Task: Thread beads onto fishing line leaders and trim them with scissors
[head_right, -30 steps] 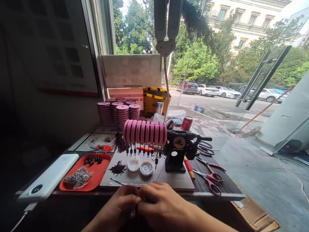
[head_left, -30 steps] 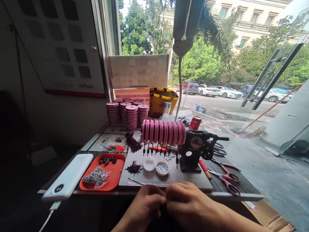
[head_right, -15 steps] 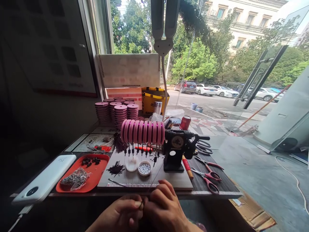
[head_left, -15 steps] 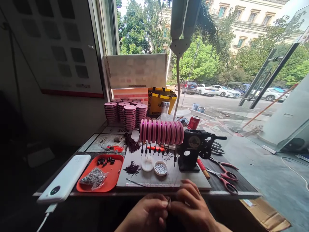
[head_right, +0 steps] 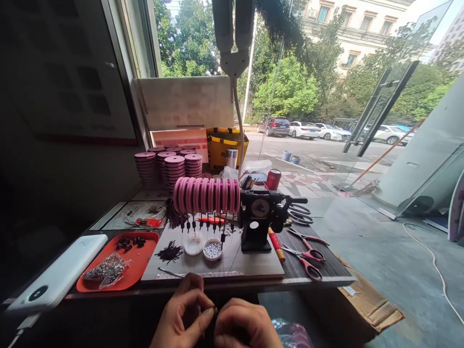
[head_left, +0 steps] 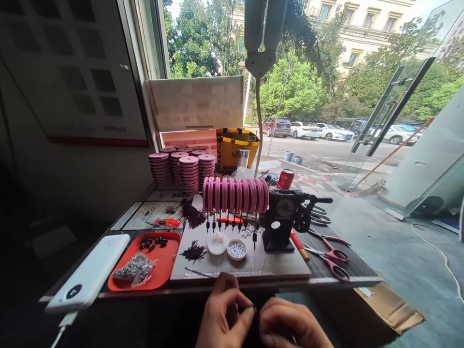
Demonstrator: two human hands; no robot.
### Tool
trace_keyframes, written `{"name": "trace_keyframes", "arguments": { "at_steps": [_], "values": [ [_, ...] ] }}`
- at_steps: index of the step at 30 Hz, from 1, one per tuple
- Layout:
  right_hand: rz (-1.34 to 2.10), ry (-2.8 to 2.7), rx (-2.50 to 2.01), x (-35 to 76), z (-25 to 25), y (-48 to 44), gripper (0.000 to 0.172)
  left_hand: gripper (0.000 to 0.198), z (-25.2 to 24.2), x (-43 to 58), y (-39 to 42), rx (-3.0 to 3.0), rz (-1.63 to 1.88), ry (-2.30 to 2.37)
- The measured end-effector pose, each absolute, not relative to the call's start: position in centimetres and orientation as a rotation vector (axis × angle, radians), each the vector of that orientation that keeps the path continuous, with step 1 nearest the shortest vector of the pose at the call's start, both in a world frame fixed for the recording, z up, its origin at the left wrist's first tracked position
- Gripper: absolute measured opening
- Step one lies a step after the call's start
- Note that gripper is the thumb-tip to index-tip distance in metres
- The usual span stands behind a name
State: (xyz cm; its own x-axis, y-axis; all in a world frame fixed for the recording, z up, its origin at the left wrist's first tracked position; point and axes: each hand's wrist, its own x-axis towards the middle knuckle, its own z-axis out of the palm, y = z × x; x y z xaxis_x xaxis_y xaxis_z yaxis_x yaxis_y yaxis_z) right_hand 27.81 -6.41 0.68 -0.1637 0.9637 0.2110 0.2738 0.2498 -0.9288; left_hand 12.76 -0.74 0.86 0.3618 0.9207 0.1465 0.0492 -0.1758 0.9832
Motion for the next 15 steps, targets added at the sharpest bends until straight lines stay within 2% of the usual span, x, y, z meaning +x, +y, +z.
{"name": "trace_keyframes", "arguments": {
  "at_steps": [8, 13, 15],
  "values": [
    [0.855, -1.567, -1.157, 28.1, 2.9, -6.1, 0.038, 0.011, -0.6, 13.6, -1.3, 1.311, 1.097, 0.901],
    [0.730, -1.700, -1.377, 29.2, 5.5, -6.1, 0.020, 0.003, -0.3, 13.3, -0.9, 1.223, 0.942, 0.769],
    [0.655, -1.781, -1.462, 29.6, 6.0, -6.2, 0.019, 0.009, -0.4, 13.1, -0.7, 1.200, 0.880, 0.703]
  ]
}}
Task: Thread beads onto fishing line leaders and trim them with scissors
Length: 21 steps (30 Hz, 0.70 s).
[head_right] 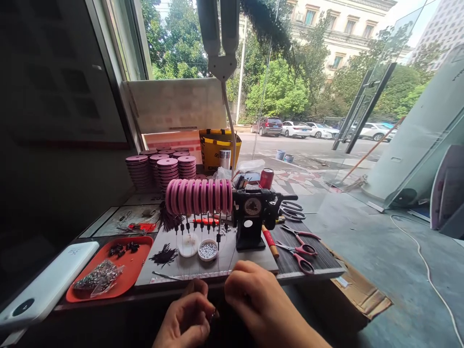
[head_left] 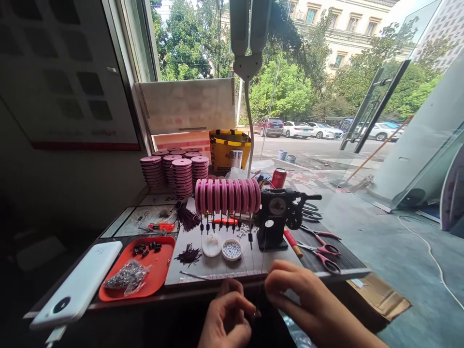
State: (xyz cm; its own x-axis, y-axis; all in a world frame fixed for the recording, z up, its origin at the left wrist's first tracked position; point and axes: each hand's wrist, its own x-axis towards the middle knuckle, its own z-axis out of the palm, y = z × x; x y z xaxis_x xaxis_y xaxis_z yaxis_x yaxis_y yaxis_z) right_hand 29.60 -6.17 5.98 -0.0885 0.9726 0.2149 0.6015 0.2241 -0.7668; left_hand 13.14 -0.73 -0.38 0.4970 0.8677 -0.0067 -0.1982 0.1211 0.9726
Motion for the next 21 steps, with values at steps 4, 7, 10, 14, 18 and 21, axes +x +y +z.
{"name": "trace_keyframes", "arguments": {
  "at_steps": [4, 7, 10, 14, 18, 21],
  "values": [
    [0.604, -1.845, -1.527, 29.9, 6.0, -6.4, 0.018, 0.004, -0.9, 13.2, -0.6, 1.132, 0.857, 0.653],
    [0.607, -1.839, -1.545, 29.9, 5.8, -6.5, 0.017, 0.017, -1.1, 13.1, -0.6, 1.148, 0.869, 0.648],
    [0.623, -1.831, -1.561, 29.9, 5.8, -6.4, 0.017, 0.020, -1.0, 13.0, -0.5, 1.220, 0.860, 0.663],
    [0.629, -1.867, -1.565, 29.6, 5.7, -6.2, 0.018, 0.023, -1.1, 13.1, -0.4, 1.272, 0.916, 0.691],
    [0.647, -1.867, -1.590, 29.2, 5.5, -5.8, 0.017, 0.024, -1.5, 13.2, -0.3, 1.284, 0.972, 0.749],
    [0.635, -1.843, -1.607, 29.0, 5.2, -5.7, 0.014, 0.017, -1.5, 13.3, -0.3, 1.240, 0.954, 0.743]
  ]
}}
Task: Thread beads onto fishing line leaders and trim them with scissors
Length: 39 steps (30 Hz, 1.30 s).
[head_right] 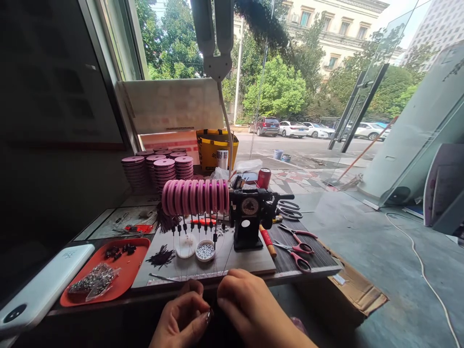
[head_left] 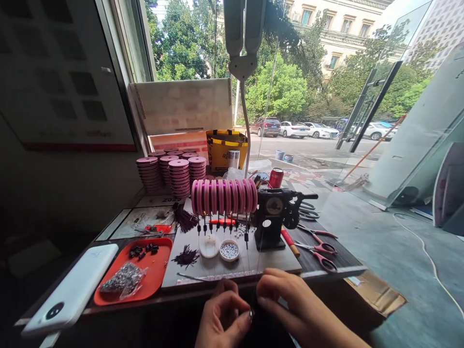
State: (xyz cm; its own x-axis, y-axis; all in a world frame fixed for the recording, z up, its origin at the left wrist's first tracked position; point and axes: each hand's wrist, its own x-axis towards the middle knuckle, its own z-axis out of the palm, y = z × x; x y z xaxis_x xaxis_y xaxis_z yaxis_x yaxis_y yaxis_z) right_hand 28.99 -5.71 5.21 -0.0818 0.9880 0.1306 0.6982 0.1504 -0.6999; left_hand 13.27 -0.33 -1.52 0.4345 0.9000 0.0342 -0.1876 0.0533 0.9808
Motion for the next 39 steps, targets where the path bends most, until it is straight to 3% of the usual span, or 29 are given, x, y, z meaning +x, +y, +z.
{"name": "trace_keyframes", "arguments": {
  "at_steps": [3, 8, 18, 26, 34, 39],
  "values": [
    [0.607, -1.859, -1.600, 29.0, 4.9, -5.7, 0.015, 0.003, -1.2, 13.3, -0.4, 1.183, 0.917, 0.709],
    [0.595, -1.892, -1.566, 28.8, 5.0, -5.4, 0.018, 0.022, -0.7, 13.5, -0.5, 1.173, 0.919, 0.724],
    [0.496, -2.023, -1.541, 28.5, 5.2, -5.2, 0.020, 0.022, -0.8, 13.5, -0.5, 1.162, 0.928, 0.760],
    [0.349, -2.185, -1.656, 28.0, 5.7, -5.2, 0.012, 0.023, -1.1, 13.4, -0.5, 1.159, 0.943, 0.744],
    [0.261, -2.312, -1.785, 27.4, 6.1, -5.1, 0.009, 0.007, -1.1, 13.7, -0.5, 1.139, 0.952, 0.683],
    [0.366, -2.148, -1.693, 27.8, 5.8, -5.5, 0.006, 0.033, -1.4, 14.1, -0.4, 0.906, 0.814, 0.573]
  ]
}}
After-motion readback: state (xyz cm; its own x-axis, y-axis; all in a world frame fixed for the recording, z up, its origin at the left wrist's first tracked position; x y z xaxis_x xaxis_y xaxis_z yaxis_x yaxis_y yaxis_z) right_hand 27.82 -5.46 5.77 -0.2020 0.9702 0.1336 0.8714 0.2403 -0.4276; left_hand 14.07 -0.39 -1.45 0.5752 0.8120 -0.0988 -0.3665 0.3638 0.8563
